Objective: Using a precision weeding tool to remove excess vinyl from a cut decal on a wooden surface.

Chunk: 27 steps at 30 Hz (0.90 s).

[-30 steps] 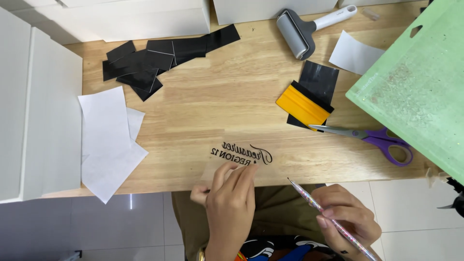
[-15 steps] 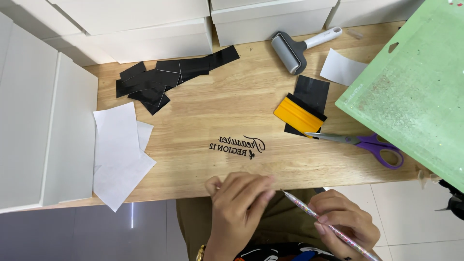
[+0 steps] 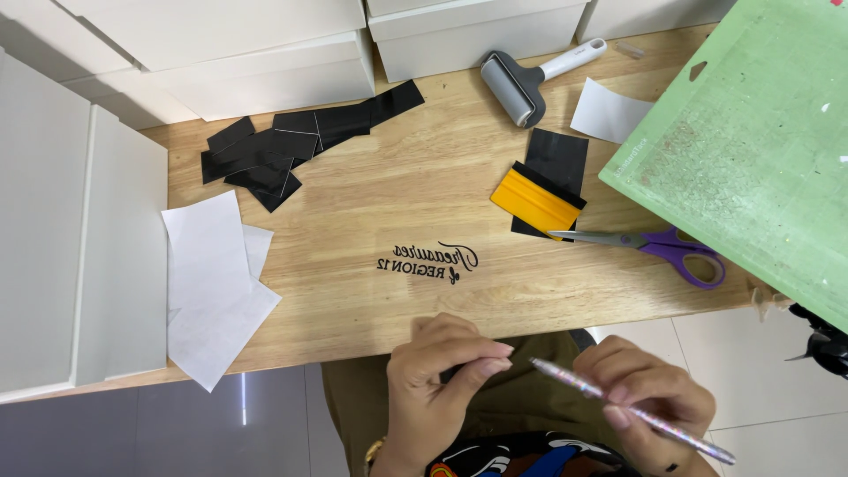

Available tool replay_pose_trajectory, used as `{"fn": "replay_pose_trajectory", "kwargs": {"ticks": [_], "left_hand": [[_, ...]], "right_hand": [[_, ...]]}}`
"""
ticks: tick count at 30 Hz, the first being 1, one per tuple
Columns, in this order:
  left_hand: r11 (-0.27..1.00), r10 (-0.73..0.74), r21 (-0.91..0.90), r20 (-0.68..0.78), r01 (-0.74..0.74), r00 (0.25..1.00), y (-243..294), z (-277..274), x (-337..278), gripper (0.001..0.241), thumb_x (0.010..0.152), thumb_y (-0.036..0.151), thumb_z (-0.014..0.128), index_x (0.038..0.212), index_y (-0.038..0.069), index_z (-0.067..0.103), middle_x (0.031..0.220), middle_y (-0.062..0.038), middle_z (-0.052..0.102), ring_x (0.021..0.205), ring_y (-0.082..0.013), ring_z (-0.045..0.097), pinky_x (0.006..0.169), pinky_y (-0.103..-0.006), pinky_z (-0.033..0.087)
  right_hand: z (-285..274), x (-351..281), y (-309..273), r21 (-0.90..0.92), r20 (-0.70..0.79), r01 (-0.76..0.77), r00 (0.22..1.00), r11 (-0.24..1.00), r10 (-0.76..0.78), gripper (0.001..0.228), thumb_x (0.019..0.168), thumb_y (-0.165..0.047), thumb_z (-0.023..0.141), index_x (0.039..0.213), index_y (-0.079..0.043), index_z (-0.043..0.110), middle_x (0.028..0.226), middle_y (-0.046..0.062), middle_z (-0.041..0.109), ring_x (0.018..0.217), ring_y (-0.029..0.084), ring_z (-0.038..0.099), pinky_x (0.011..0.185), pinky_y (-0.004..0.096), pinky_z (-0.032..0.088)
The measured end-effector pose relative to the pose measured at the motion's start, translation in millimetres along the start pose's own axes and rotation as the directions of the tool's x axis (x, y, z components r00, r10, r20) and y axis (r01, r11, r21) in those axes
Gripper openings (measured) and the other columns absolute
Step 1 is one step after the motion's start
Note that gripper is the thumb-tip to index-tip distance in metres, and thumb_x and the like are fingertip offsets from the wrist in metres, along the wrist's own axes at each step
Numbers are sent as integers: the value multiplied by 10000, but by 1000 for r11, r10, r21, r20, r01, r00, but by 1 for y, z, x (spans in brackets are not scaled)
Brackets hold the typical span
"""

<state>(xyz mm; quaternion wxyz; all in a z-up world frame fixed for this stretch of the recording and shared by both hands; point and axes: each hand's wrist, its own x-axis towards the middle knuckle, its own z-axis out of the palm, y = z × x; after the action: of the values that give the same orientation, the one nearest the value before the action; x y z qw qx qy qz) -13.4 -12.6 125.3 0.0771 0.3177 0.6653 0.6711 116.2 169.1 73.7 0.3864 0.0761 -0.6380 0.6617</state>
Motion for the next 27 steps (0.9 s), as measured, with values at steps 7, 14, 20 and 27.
{"fn": "replay_pose_trajectory", "kwargs": {"ticks": [7,14,20,27], "left_hand": [[670,-411,-596,201,444,889,1,23,-31,343,920,395,744,971,65,819,849,-93,674,807,-165,639,739,-282,550],[921,-113,-359,127,152,985,5,70,-54,575,1085,561,457,1242,81,732,1039,-100,569,965,-188,545,867,-314,446],[971,217,113,-30,-212,976,-6,84,-60,676,1181,575,251,1274,80,702,1114,-108,535,1046,-266,537,975,-405,468],[899,322,305,26,-314,947,-15,74,-55,626,1184,539,203,1393,109,607,1127,-91,489,1043,-248,539,987,-421,422]], "right_hand": [[10,38,9,-224,-232,-15,972,974,-38,111,959,-12,609,1051,-71,588,915,110,692,806,200,738,763,297,667],[59,83,7,-211,-292,-86,956,974,21,53,1035,-85,563,1078,-59,549,1080,150,590,755,195,658,693,288,596],[73,84,13,-161,-349,-175,931,971,110,67,1023,-117,601,1069,-69,588,1094,137,560,782,162,643,706,278,571],[75,81,11,-254,-332,-170,940,952,79,83,1024,-94,592,1091,-49,573,1065,129,527,834,176,625,769,272,557]]}}
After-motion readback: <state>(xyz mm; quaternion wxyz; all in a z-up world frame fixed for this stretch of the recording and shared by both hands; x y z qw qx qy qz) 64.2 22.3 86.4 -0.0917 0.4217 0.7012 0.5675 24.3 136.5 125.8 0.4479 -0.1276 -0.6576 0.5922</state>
